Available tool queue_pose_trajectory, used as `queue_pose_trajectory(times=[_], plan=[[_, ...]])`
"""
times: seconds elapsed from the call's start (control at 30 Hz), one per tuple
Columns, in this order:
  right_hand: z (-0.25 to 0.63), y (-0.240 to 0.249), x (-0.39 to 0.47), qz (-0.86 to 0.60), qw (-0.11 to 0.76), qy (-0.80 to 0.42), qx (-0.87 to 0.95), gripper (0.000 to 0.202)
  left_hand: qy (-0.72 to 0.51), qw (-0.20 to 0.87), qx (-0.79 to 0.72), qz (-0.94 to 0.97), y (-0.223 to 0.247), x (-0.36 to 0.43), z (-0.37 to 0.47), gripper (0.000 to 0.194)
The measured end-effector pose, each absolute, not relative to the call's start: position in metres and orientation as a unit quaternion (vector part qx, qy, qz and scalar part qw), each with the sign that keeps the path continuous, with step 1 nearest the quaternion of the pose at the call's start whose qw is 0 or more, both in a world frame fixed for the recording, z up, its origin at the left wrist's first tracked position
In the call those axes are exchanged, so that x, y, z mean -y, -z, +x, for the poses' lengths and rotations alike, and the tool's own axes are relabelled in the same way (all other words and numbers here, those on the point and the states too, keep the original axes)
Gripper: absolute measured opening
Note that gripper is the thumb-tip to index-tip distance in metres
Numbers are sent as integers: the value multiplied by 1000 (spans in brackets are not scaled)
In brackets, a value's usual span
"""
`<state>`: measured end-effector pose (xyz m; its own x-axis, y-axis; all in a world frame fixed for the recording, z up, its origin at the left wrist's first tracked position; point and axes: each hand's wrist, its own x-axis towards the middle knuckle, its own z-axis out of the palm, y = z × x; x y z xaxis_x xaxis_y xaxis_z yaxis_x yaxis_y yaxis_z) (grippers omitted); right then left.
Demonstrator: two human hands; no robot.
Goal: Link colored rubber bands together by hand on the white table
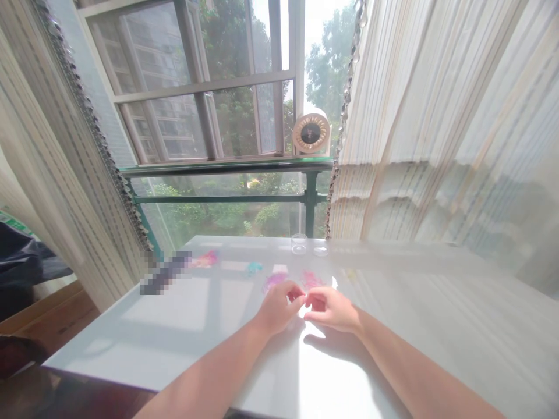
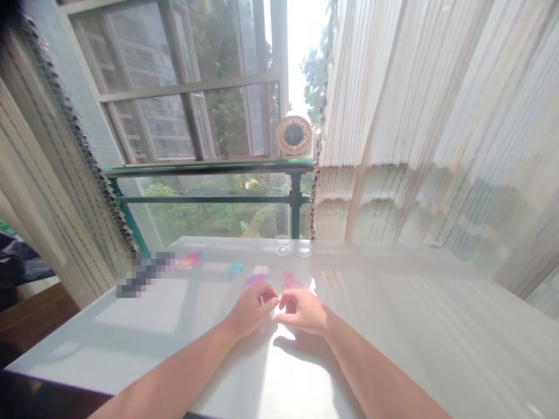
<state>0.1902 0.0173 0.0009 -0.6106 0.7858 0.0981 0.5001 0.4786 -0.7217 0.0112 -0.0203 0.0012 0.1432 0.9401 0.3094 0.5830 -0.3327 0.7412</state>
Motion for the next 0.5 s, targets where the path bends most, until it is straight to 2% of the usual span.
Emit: queue_pose_trajectory(times=[0.2,0.37,0.5], plan=[[188,-1,-15,-357,222,-338,842,18,-386,263,-511,721,0,20,15,10],[188,-1,-12,-363,233,-329,840,28,-390,265,-517,715,0,20,10,10],[188,-2,-12,-357,239,-342,836,23,-386,262,-520,716,-2,19,7,11]])
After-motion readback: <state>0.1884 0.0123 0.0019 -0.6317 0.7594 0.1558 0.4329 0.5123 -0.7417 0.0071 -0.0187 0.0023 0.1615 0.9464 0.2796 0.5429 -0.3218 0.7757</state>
